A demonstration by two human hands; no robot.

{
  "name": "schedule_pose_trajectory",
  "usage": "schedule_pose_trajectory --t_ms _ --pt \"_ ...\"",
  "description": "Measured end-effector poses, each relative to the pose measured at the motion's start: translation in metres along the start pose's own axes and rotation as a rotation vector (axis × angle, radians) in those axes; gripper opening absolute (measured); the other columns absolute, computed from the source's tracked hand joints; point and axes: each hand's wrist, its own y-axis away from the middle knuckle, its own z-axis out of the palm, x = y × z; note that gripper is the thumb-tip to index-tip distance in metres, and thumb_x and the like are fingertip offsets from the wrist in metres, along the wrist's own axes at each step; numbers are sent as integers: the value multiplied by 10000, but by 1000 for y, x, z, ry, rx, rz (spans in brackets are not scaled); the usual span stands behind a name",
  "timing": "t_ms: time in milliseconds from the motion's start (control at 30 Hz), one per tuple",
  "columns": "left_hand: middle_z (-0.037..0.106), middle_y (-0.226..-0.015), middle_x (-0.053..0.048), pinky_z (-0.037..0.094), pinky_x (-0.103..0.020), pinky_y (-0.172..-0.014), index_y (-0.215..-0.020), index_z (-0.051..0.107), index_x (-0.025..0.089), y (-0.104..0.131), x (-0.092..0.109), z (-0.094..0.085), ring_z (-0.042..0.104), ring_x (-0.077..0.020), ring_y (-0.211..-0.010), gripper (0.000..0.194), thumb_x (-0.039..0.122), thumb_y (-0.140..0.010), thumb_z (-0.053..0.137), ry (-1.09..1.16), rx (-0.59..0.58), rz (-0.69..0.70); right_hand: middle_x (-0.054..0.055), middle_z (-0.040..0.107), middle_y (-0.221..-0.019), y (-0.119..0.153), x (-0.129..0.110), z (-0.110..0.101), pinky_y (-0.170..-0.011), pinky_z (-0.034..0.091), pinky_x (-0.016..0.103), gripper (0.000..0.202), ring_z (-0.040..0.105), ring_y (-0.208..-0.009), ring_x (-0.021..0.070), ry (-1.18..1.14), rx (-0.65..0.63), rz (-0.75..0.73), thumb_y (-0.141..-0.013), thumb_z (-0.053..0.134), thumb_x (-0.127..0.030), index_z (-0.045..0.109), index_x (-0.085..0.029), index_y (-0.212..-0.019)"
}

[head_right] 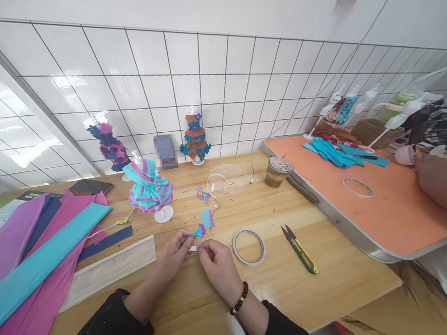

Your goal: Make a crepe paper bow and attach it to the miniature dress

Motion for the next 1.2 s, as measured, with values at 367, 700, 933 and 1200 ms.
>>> schedule_pose_trajectory --t_ms 367,700,933,1200 --pt "348 -555 69 242 -188 -437 -816 474 164 -1 -2 -1 299 -62 -457 238 400 -805 449 -43 41 15 25 578 -663 3 3 -8 -576 397 248 189 515 -606 144 279 91 -187 -839 395 -235 559 -174 -768" --pt "340 -518 82 251 -192 -435 -801 473 171 -1 -1 -1 293 -62 -424 270 441 -784 463 -17 80 13 81 585 -822 5 -4 -14 -697 430 317 226 540 -791 188 416 78 -395 -839 349 -138 551 -172 -934" --pt "373 -557 67 255 -187 -431 -800 470 166 2 3 1 320 -63 -451 266 432 -791 462 4 5 1 74 570 -868 3 0 -8 -777 428 348 58 524 -870 196 239 148 -373 -791 487 -202 516 -194 -840" --pt "473 -574 41 344 -203 -465 -812 484 169 6 7 1 451 -93 -480 254 420 -802 447 -30 -62 -3 29 560 -741 3 5 -4 -691 431 276 36 533 -726 154 181 93 -224 -789 477 -200 485 -188 -756"
